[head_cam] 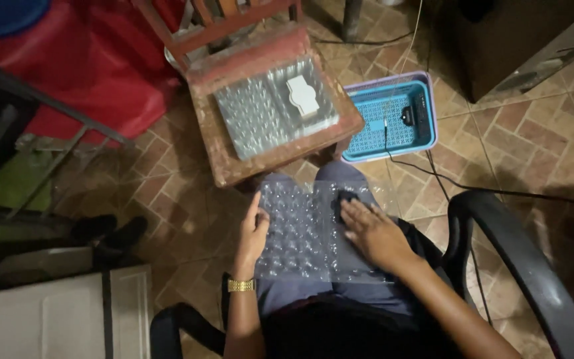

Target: Cleaning plastic molds with a cloth and placing them into protective bubble wrap sleeves.

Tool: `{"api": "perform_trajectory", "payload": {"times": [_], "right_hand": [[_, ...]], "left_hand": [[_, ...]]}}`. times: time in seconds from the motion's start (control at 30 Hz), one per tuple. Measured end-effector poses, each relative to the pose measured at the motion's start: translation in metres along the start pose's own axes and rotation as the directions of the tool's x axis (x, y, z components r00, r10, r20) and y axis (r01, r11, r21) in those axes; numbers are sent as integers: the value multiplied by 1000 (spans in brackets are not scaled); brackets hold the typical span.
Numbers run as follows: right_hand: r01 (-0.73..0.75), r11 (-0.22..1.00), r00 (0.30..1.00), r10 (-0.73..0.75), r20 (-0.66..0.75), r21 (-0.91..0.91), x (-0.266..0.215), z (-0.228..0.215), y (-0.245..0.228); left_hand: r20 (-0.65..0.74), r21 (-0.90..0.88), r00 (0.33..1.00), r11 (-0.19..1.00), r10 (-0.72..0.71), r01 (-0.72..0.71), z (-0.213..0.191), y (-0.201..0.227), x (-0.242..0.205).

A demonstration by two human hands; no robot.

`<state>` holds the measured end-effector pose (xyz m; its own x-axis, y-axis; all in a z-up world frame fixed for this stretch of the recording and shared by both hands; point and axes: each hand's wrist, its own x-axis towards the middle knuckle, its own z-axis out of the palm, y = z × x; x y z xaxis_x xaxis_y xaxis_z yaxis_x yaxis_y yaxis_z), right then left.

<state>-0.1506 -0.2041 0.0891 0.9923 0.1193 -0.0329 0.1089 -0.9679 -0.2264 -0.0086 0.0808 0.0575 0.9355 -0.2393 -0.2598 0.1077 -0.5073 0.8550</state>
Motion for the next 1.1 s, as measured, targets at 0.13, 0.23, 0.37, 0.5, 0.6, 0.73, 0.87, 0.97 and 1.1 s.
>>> {"api": "perform_trajectory", "payload": {"times": [0.13,0.23,0.37,0.5,0.6,0.73,0.87,0.97,1.1], "right_hand": [[21,995,997,-14,74,-94,5,15,-5],[92,995,995,-91,46,-35,-14,7,-22],[84,995,993,-79,92,-56,-15,-1,-18],[26,986,999,-23,24,-167,16,25,4],[-71,976,988,97,120,-205,27,18,2],[-236,955,954,263,145,-179,17,-17,-3],[-316,914,941,337,42,-255,-19,-13,0],[-327,899,941,339,-11,-293,-38,-16,-10],[-196,901,980,188,-58,-388,-66,-25,-37]], "left_hand": [[-35,6,999,1000,-8,8,-9,7,-9],[-28,-83,1000,997,-8,6,-9,9,-10],[-42,-58,998,997,44,-46,1,-1,-6],[-101,-52,992,995,74,-80,1,-2,-8],[-112,-132,992,988,64,-78,2,-13,-7],[-140,-137,988,987,64,-83,6,-28,0],[-135,-119,987,987,92,-108,8,-36,-6],[-129,-93,983,985,133,-146,5,-21,-2],[-80,-58,990,991,113,-117,-5,-6,-9]]}}
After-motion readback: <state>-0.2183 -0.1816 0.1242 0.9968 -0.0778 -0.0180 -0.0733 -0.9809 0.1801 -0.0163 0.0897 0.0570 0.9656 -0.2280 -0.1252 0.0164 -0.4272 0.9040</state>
